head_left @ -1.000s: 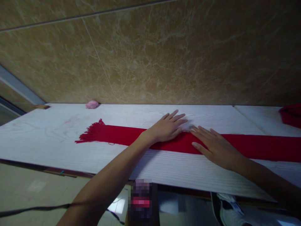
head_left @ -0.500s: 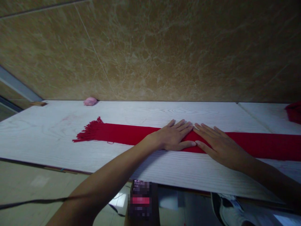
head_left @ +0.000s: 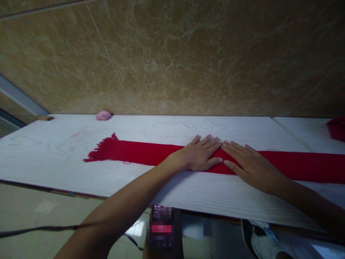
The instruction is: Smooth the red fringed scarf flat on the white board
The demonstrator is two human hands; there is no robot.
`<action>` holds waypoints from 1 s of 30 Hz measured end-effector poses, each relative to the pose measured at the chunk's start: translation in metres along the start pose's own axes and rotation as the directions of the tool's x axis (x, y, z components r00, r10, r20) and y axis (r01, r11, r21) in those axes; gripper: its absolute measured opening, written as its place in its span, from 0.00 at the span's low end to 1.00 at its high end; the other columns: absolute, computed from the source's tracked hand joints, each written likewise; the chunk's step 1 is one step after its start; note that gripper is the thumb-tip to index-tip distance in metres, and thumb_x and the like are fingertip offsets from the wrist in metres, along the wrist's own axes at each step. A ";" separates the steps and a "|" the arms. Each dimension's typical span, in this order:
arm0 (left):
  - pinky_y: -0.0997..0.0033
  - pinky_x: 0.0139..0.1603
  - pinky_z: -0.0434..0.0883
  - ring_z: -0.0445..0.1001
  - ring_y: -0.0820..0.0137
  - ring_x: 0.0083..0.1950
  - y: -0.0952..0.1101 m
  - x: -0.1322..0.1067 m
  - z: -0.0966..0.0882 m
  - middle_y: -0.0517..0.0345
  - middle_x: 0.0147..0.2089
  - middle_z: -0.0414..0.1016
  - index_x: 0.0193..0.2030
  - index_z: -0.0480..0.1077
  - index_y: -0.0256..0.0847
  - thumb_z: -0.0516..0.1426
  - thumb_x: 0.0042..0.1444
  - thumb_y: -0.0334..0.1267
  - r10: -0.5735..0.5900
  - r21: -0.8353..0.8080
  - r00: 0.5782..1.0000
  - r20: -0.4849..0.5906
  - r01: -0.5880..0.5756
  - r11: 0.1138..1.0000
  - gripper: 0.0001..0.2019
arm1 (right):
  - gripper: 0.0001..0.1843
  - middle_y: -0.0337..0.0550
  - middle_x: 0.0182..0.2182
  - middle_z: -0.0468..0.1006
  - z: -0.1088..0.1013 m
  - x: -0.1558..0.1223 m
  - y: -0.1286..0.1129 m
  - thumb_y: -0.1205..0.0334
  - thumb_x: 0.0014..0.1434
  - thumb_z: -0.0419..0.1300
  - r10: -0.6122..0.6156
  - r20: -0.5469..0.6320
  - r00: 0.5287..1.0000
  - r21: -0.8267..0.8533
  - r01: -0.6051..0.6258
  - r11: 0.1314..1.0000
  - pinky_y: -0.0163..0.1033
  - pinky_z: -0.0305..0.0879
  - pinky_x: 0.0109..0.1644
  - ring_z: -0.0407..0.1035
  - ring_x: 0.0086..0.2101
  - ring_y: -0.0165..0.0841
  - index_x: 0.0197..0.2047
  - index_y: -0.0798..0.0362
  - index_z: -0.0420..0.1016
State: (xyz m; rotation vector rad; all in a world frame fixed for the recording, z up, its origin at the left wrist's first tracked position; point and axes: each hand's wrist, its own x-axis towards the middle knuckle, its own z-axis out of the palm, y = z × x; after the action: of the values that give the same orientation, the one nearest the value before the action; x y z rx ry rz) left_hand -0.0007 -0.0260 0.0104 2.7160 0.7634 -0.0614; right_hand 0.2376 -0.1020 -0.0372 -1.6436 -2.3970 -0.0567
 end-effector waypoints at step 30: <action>0.38 0.83 0.40 0.36 0.53 0.86 -0.005 0.001 -0.002 0.47 0.85 0.39 0.83 0.46 0.38 0.38 0.76 0.59 -0.085 0.032 0.996 0.015 0.084 0.996 0.37 | 0.36 0.53 0.72 0.67 0.007 -0.002 0.005 0.39 0.76 0.43 -0.035 -0.038 0.999 -0.028 0.034 0.999 0.66 0.61 0.72 0.61 0.71 0.51 0.75 0.49 0.68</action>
State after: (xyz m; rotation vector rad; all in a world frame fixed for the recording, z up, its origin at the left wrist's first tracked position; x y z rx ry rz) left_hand -0.0023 -0.0210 0.0111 2.7086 0.8799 -0.1153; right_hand 0.2416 -0.1011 -0.0446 -1.5983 -2.4068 -0.1268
